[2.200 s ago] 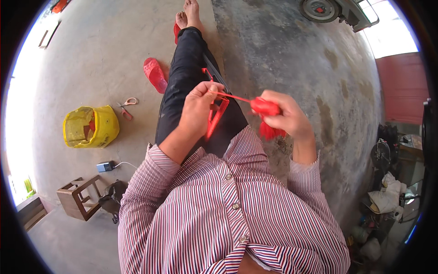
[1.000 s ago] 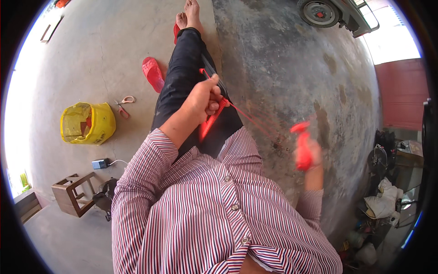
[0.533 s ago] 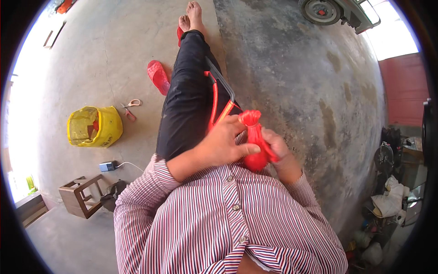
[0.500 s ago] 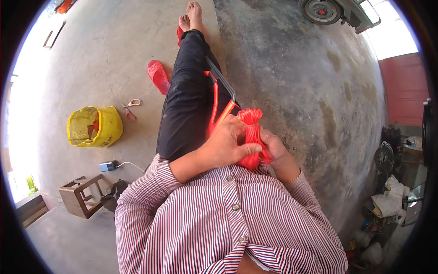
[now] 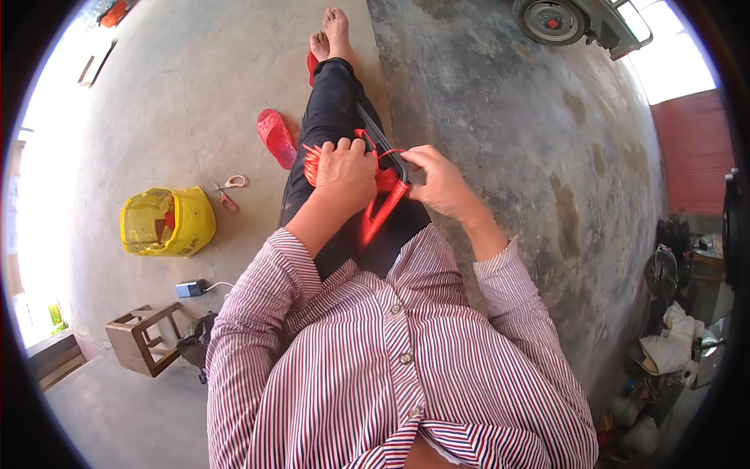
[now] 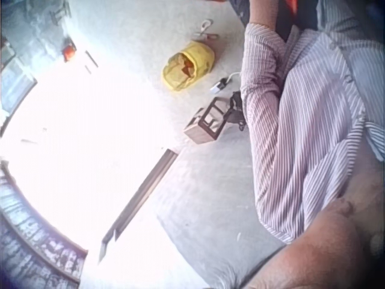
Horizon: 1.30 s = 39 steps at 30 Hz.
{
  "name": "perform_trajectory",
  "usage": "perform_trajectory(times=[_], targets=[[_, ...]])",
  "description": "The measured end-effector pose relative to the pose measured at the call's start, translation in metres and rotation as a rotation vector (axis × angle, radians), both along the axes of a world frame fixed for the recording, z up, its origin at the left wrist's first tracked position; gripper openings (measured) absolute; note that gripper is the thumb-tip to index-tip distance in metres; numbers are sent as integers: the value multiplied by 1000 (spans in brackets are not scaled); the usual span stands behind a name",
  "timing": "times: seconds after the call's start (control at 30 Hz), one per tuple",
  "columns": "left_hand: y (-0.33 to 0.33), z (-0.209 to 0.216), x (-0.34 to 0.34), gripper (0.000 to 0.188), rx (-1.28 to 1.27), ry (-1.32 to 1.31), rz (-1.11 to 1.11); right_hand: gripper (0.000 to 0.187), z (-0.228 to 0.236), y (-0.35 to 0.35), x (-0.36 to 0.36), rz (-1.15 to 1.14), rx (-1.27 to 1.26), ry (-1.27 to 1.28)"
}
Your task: The person wraps plastic cord around the frame of a hand saw by hand, repeatedly passing the cord bundle through and around the frame.
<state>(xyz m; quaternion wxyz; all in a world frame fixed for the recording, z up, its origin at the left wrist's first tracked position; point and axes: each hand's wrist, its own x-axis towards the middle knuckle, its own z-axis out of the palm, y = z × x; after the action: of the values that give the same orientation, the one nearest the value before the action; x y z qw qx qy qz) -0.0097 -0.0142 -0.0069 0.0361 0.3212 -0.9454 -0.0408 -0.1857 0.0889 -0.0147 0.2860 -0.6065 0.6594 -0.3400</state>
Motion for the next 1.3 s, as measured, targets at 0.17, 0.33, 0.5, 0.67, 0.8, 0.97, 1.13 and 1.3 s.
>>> perform_trajectory(times=[0.17, 0.33, 0.5, 0.67, 0.8, 0.97, 1.13, 1.3], targets=[[8, -7, -11, 25, 320, 261, 108, 42, -20, -2, -3, -39, -26, 269], [17, -18, 2, 21, 465, 525, 29, 31, 12, 11, -6, -122, 17, 97], [19, -16, -5, 18, 710, 562, 77, 33, -19, 10, -1, -136, -67, -115], [29, -12, 3, 20, 287, 817, 36, 34, 9, 6, -5, -328, -291, -255], [35, -15, 2, 21, 931, 659, 133, 27, 48, 18, -31, -257, -430, -1243], [41, -29, -4, 21, 996, 750, 183, 36, 102, 51, 19, 342, -208, -1648], [40, -35, -10, 21, 1071, 756, 209, 47, 118, 90, 83, 257, 227, -1700], [46, -30, -15, 22, 1016, 758, 235, 44, 127, 64, 115, 497, 358, -1856]])
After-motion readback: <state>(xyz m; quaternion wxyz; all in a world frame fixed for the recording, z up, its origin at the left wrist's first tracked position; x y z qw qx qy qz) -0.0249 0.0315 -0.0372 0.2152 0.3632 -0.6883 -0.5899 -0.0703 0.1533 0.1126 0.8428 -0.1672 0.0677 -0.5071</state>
